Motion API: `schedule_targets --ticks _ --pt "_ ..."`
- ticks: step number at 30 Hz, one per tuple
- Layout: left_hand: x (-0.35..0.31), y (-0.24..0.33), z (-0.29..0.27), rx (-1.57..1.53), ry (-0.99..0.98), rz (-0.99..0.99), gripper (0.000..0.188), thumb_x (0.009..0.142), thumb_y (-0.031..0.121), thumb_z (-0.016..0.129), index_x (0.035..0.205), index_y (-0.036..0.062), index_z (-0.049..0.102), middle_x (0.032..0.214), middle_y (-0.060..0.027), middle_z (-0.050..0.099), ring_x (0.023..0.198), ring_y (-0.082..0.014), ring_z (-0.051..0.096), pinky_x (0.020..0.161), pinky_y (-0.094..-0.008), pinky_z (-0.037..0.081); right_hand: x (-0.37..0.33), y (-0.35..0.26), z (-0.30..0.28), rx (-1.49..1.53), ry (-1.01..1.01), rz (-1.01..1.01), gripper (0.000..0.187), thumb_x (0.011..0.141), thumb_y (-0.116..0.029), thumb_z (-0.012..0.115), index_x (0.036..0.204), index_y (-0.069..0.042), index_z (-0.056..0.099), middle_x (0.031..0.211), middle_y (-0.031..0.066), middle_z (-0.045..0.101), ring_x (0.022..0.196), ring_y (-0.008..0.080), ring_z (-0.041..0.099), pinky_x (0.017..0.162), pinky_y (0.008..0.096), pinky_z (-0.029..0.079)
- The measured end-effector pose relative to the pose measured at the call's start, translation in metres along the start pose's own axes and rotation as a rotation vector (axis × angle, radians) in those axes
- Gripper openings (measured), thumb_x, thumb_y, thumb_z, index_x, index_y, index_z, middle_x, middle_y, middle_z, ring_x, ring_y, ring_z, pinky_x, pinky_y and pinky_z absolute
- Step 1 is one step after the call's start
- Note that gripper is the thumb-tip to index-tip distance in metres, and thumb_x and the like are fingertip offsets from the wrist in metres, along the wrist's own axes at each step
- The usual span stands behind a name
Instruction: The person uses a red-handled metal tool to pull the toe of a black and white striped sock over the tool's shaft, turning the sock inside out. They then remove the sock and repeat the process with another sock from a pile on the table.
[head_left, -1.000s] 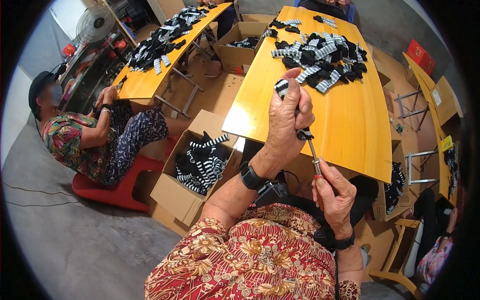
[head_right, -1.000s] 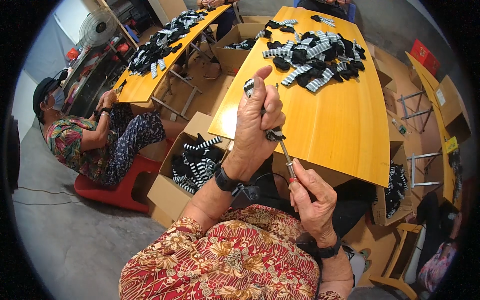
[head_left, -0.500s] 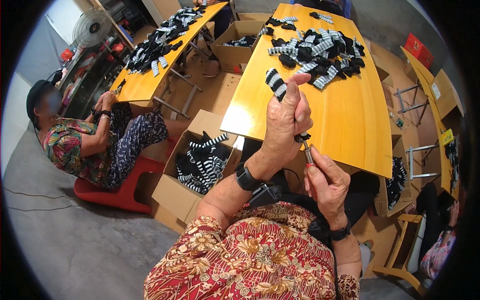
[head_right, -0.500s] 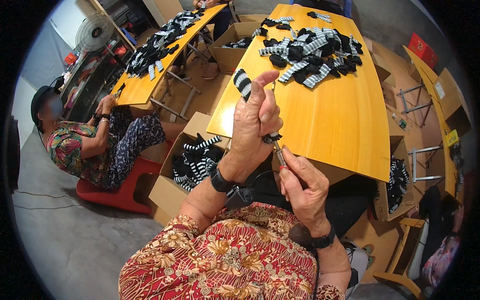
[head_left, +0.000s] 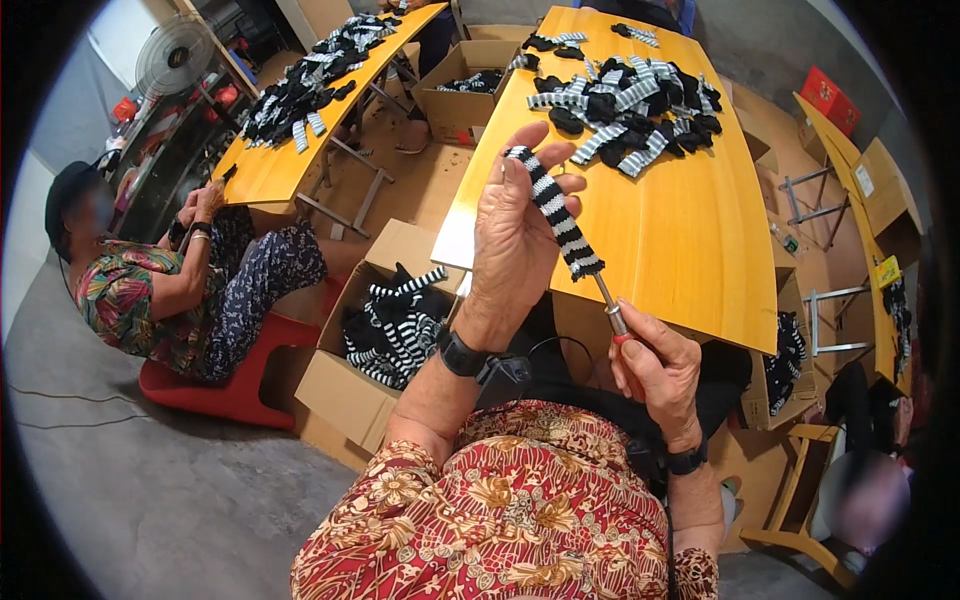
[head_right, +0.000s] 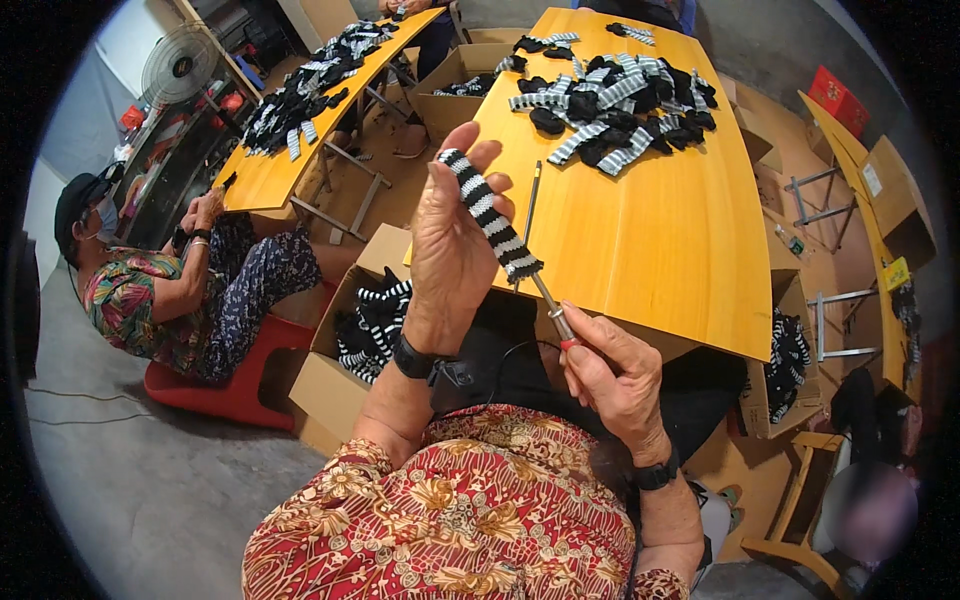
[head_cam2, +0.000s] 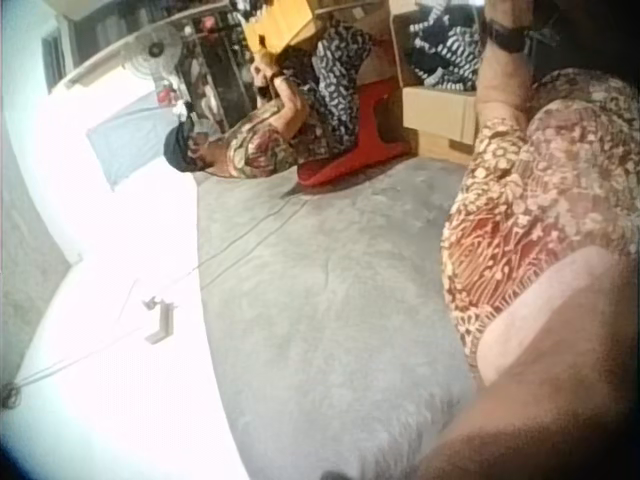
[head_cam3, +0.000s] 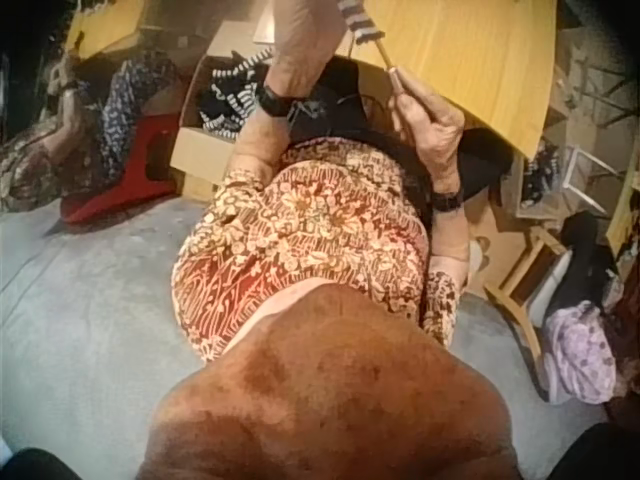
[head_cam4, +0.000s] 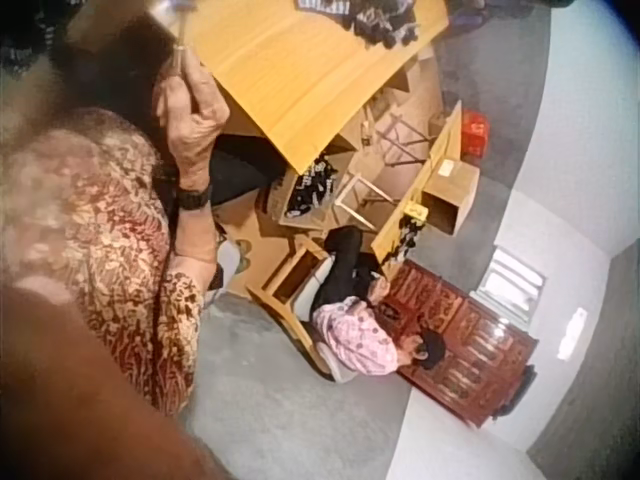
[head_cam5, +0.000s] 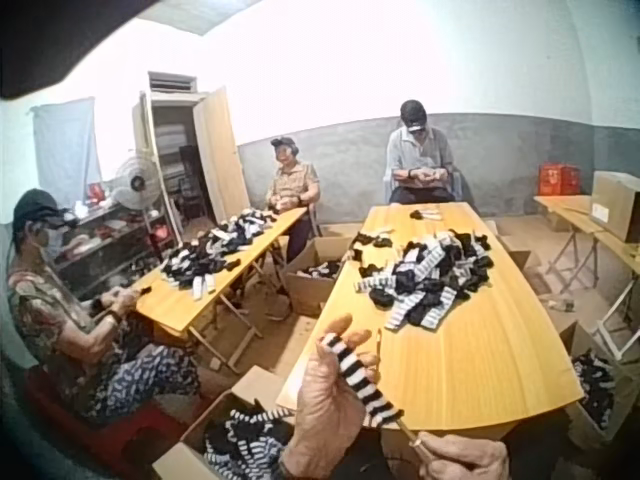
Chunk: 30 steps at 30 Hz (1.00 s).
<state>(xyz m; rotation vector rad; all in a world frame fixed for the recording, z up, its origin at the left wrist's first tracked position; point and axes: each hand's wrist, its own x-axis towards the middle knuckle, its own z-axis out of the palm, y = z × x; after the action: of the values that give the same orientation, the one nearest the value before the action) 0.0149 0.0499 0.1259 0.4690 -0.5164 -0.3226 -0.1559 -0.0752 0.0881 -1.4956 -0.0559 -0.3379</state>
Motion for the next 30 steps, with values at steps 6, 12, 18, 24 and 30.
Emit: schedule_targets --ticks 6,12,18,24,30 --pt "0.003 0.009 0.004 0.135 0.018 0.05 0.054 0.097 0.04 0.052 0.135 0.0024 0.042 0.107 -0.0083 0.062 0.066 -0.0061 0.052 0.055 -0.0179 0.043 -0.017 0.005 -0.007 0.092 -0.039 0.046 0.036 0.091 -0.002 0.054 0.127 -0.002 0.058 0.084 0.0066 0.061 0.057 0.0076 0.055 0.043 0.0192 0.039" --pt "-0.003 -0.003 0.024 -0.08 0.077 -0.019 0.044 0.104 0.038 0.036 0.134 0.0067 0.043 0.084 -0.0002 0.057 0.046 -0.0042 0.029 0.044 -0.0181 0.029 -0.017 0.012 0.008 -0.05 0.04 -0.111 0.037 0.088 0.005 0.055 0.125 0.0 0.059 0.079 0.0052 0.057 0.058 0.0075 0.052 0.048 0.0204 0.04" --pt "0.002 -0.005 0.028 -0.262 0.006 -0.055 0.038 0.104 0.038 0.033 0.132 0.015 0.045 0.092 -0.0017 0.058 0.049 -0.0033 0.033 0.047 -0.0167 0.028 -0.021 0.02 0.0 -0.226 0.071 -0.28 0.037 0.087 0.005 0.055 0.124 0.001 0.06 0.079 0.0047 0.057 0.058 0.0079 0.052 0.048 0.0215 0.041" --pt "0.004 -0.014 0.039 0.08 0.094 0.16 0.039 0.104 0.034 0.036 0.136 0.0113 0.04 0.098 -0.0046 0.058 0.051 -0.0015 0.035 0.044 -0.0143 0.027 -0.014 0.006 0.013 -0.157 0.1 -0.179 0.036 0.088 0.005 0.055 0.123 0.002 0.06 0.079 0.0048 0.057 0.058 0.0076 0.053 0.049 0.0212 0.041" --pt "-0.005 -0.016 0.055 0.011 0.049 0.03 0.047 0.103 0.039 0.036 0.14 0.0108 0.037 0.072 0.0032 0.055 0.044 -0.0019 0.03 0.044 -0.0162 0.026 -0.01 0.009 0.015 -0.227 0.142 -0.345 0.035 0.092 -0.002 0.052 0.127 0.001 0.057 0.078 0.0045 0.056 0.056 0.0073 0.052 0.046 0.0211 0.039"
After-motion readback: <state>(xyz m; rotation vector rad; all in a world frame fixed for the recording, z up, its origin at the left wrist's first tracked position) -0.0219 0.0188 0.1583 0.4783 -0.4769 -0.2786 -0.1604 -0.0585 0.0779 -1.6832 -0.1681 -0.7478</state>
